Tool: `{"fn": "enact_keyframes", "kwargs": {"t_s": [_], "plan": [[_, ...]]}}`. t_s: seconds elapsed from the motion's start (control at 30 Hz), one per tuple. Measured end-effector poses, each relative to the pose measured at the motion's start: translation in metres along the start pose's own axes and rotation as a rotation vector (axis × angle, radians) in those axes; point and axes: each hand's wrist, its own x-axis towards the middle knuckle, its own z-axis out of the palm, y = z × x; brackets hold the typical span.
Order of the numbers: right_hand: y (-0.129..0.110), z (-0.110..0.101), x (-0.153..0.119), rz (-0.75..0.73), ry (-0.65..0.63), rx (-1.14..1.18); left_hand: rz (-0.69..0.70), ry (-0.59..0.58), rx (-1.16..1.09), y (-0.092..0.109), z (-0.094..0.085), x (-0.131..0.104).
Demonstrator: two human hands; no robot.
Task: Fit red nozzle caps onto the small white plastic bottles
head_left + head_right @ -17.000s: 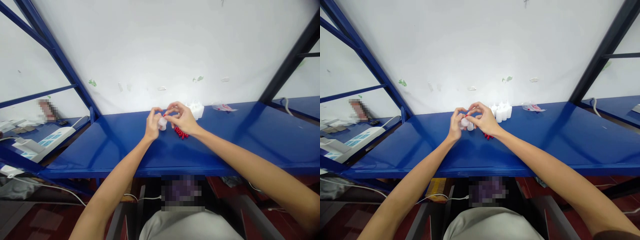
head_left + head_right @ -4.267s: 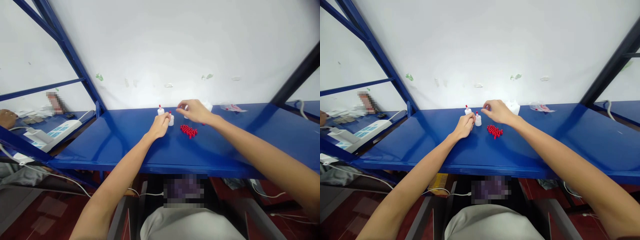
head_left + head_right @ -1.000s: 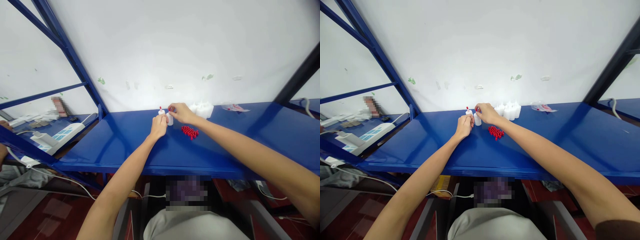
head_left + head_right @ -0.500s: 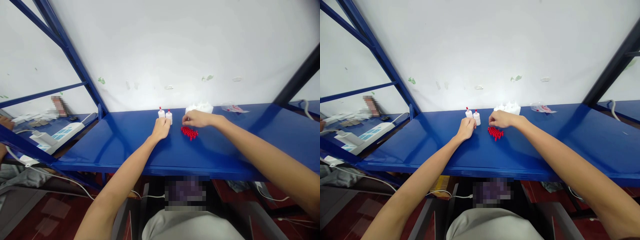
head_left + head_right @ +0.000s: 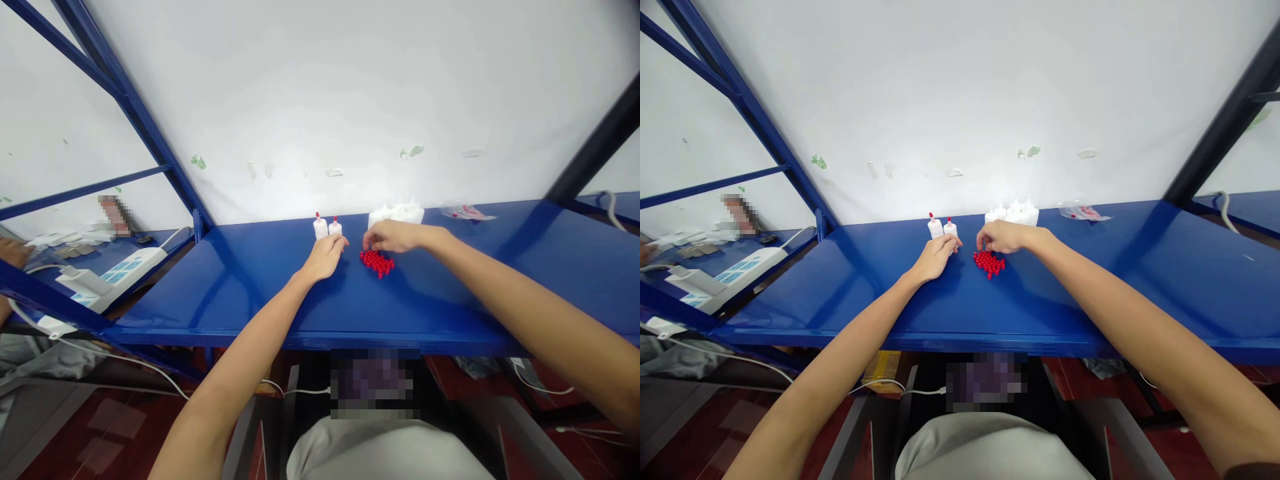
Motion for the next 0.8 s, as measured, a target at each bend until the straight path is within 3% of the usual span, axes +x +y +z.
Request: {"fn": "enact_keyframes", "kwargs": {"t_s": [0.27,0.47,0.8], "plan": [[-0.007,0.001,-0.001,0.004,-0.006,0.029,0.048,-0.043,0.076,0.004,0.000,-0.001],[-0.014,0.000,-0.004,0.013,0.084,0.013,0.051,-0.030,0.140,0.006,-0.001,-0.003],[-0.005,-0.003,-0.003,-0.019,-0.028,0.054,0.011,0.011,0.261,0.008,-0.003,-0.003]]}}
